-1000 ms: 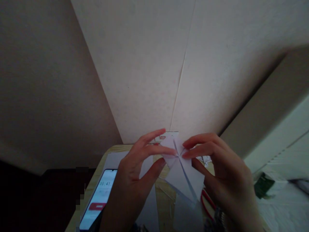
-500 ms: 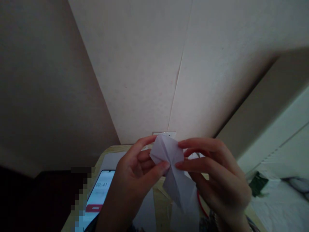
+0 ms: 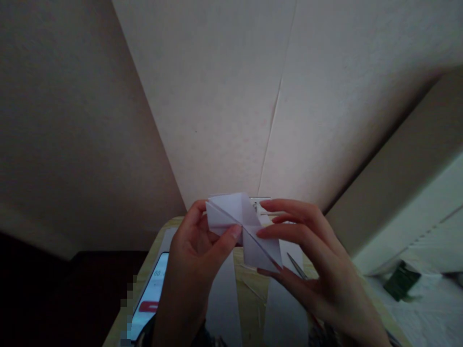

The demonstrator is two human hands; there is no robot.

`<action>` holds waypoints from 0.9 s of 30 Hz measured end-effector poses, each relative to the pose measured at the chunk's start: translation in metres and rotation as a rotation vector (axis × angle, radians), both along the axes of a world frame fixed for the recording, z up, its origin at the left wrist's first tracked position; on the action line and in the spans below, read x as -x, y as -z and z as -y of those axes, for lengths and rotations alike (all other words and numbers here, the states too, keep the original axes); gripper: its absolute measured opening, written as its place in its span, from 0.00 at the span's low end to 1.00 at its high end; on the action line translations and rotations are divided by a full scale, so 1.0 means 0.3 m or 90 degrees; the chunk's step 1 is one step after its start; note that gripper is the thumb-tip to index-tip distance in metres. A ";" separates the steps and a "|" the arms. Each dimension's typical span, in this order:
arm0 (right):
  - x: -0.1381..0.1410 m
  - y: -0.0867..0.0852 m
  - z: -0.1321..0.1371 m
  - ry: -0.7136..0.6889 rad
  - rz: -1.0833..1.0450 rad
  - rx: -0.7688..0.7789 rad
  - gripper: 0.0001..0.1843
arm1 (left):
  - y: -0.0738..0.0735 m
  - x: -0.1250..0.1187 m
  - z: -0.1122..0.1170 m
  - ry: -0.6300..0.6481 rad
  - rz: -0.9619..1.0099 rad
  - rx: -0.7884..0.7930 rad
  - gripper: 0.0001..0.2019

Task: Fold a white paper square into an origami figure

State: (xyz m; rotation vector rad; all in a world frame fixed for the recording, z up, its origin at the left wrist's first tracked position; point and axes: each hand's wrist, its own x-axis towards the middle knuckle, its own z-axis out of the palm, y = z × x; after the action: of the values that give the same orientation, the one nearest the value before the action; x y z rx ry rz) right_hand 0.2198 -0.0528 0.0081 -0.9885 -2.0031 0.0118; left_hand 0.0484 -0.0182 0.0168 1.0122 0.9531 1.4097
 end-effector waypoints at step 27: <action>-0.026 -0.032 0.000 -0.012 -0.011 -0.087 0.03 | -0.025 0.007 0.021 0.024 -0.035 0.082 0.16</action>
State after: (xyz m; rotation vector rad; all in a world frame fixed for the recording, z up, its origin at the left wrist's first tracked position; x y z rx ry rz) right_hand 0.2274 -0.0529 0.0177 -0.8791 -1.9696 -0.1042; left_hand 0.0463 -0.0245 0.0242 0.9717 1.0460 1.2784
